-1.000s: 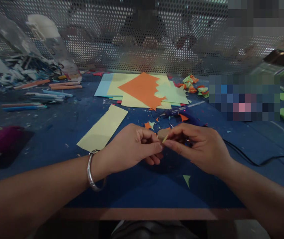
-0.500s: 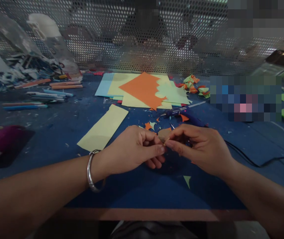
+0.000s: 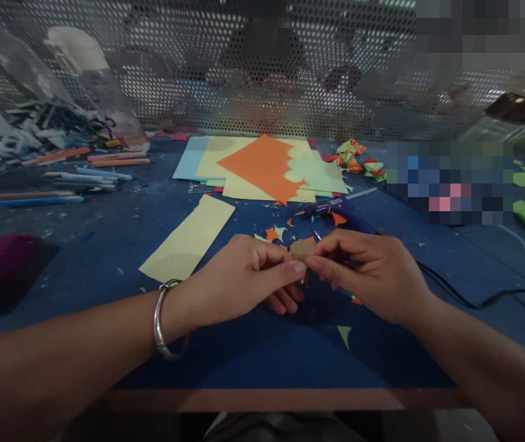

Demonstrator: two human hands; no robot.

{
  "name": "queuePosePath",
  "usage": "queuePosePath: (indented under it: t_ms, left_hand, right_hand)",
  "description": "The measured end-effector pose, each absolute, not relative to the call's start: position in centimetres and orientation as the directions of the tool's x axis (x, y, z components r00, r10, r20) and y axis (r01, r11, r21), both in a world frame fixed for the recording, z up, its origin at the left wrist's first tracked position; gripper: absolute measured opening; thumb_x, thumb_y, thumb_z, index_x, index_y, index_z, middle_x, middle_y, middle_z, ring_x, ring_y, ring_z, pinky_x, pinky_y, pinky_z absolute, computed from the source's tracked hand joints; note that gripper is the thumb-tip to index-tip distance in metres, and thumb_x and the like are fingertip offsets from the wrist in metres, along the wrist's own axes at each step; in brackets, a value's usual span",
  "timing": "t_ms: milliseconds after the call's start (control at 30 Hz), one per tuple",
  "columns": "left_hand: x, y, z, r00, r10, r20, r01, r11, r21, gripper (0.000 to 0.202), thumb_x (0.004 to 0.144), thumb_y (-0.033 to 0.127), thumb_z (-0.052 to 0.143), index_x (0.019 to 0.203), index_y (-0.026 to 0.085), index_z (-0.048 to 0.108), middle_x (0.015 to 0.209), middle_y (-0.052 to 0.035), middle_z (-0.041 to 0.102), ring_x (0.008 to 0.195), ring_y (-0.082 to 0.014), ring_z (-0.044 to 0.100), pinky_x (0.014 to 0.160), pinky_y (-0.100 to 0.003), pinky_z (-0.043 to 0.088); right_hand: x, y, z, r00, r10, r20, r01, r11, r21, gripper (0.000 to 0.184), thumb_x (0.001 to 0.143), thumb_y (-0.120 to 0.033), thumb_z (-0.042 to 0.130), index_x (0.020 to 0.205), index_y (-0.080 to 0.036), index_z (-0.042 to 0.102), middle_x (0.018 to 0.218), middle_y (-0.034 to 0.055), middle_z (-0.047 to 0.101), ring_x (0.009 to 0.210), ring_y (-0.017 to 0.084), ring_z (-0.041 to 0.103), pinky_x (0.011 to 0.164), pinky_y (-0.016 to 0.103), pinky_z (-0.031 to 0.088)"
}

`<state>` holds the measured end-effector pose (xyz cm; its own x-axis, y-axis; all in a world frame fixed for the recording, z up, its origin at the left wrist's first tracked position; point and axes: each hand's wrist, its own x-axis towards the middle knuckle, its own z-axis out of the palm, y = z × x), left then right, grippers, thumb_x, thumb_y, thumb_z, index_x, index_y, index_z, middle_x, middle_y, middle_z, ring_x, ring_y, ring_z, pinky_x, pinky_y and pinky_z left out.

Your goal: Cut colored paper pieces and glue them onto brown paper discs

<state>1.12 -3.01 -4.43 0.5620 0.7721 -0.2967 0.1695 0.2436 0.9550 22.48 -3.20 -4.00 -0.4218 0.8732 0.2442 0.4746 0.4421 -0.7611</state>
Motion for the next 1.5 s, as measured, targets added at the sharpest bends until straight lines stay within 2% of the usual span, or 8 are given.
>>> queuePosePath:
  t_ms: [133, 367, 900, 1100, 1233, 1333, 1400, 1500]
  left_hand:
    - [1.04, -3.10, -4.52, 0.558, 0.777, -0.290, 0.219, 0.199, 0.955, 0.024, 0.089, 0.035, 0.070, 0.078, 0.013, 0.070, 0.067, -0.0031, 0.073, 0.060, -0.0124, 0.072, 0.061, -0.020, 0.060]
    - [0.99, -3.11, -4.55, 0.557, 0.773, -0.303, 0.258, 0.186, 0.948, 0.019, 0.088, 0.030, 0.069, 0.078, 0.013, 0.070, 0.068, -0.0031, 0.073, 0.059, -0.0118, 0.071, 0.060, -0.019, 0.059]
    - [0.78, -3.06, -4.72, 0.573, 0.763, -0.300, 0.316, 0.132, 0.940, 0.025, 0.087, 0.037, 0.070, 0.078, 0.014, 0.071, 0.073, -0.0050, 0.075, 0.063, -0.0146, 0.074, 0.058, -0.020, 0.060]
    - [0.85, -2.98, -4.58, 0.575, 0.750, -0.327, 0.321, 0.160, 0.933, 0.023, 0.088, 0.033, 0.068, 0.076, 0.014, 0.069, 0.072, -0.0044, 0.074, 0.063, -0.0144, 0.075, 0.056, -0.018, 0.058]
    - [0.79, -3.04, -4.47, 0.573, 0.762, -0.303, 0.337, 0.118, 0.934, 0.025, 0.089, 0.036, 0.067, 0.077, 0.015, 0.068, 0.071, -0.0032, 0.071, 0.062, -0.0130, 0.073, 0.056, -0.018, 0.058]
    - [0.88, -3.26, -4.49, 0.525, 0.822, -0.222, 0.278, 0.081, 0.957, 0.021, 0.086, 0.036, 0.072, 0.087, 0.018, 0.061, 0.073, 0.0016, 0.066, 0.058, -0.0115, 0.069, 0.050, -0.018, 0.055]
    - [1.06, -3.37, -4.56, 0.493, 0.853, -0.174, 0.187, 0.091, 0.978, 0.028, 0.082, 0.031, 0.076, 0.094, 0.022, 0.052, 0.080, 0.0038, 0.066, 0.056, -0.0101, 0.067, 0.046, -0.017, 0.054]
    - [1.37, -3.32, -4.68, 0.488, 0.861, -0.143, 0.102, 0.106, 0.989, 0.034, 0.082, 0.022, 0.075, 0.096, 0.024, 0.044, 0.085, 0.0051, 0.067, 0.051, -0.0078, 0.065, 0.042, -0.015, 0.049]
  right_hand:
    - [22.48, -3.19, -4.10, -0.413, 0.878, 0.241, 0.482, 0.435, -0.760, 0.015, 0.092, -0.028, 0.069, 0.079, -0.020, 0.070, 0.060, -0.0041, 0.064, 0.049, 0.007, 0.054, 0.048, 0.021, 0.041]
    - [22.47, -3.16, -4.25, -0.422, 0.879, 0.225, 0.462, 0.421, -0.780, 0.014, 0.093, -0.027, 0.068, 0.081, -0.020, 0.069, 0.065, -0.0042, 0.066, 0.051, 0.006, 0.055, 0.049, 0.019, 0.042]
    - [22.63, -3.27, -4.03, -0.458, 0.873, 0.167, 0.488, 0.404, -0.774, 0.016, 0.095, -0.028, 0.065, 0.080, -0.020, 0.066, 0.057, -0.0055, 0.059, 0.048, 0.006, 0.051, 0.049, 0.019, 0.040]
    - [22.59, -3.24, -4.04, -0.462, 0.871, 0.164, 0.498, 0.408, -0.765, 0.018, 0.093, -0.030, 0.065, 0.079, -0.019, 0.065, 0.064, -0.0024, 0.064, 0.052, 0.008, 0.055, 0.050, 0.020, 0.043]
    - [22.70, -3.31, -3.89, -0.447, 0.882, 0.148, 0.502, 0.384, -0.775, 0.019, 0.094, -0.032, 0.065, 0.079, -0.020, 0.065, 0.056, -0.0047, 0.060, 0.048, 0.008, 0.051, 0.049, 0.021, 0.041]
    - [22.62, -3.34, -3.70, -0.448, 0.883, 0.139, 0.496, 0.375, -0.783, 0.019, 0.094, -0.032, 0.065, 0.079, -0.020, 0.065, 0.053, -0.0057, 0.058, 0.046, 0.007, 0.050, 0.049, 0.021, 0.040]
    - [22.51, -3.33, -3.69, -0.454, 0.879, 0.146, 0.483, 0.381, -0.789, 0.019, 0.094, -0.032, 0.066, 0.079, -0.020, 0.066, 0.055, -0.0051, 0.059, 0.048, 0.008, 0.052, 0.050, 0.021, 0.041]
    - [22.38, -3.35, -3.85, -0.470, 0.869, 0.153, 0.470, 0.394, -0.790, 0.020, 0.093, -0.032, 0.066, 0.078, -0.019, 0.067, 0.061, -0.0033, 0.062, 0.051, 0.008, 0.055, 0.052, 0.021, 0.043]
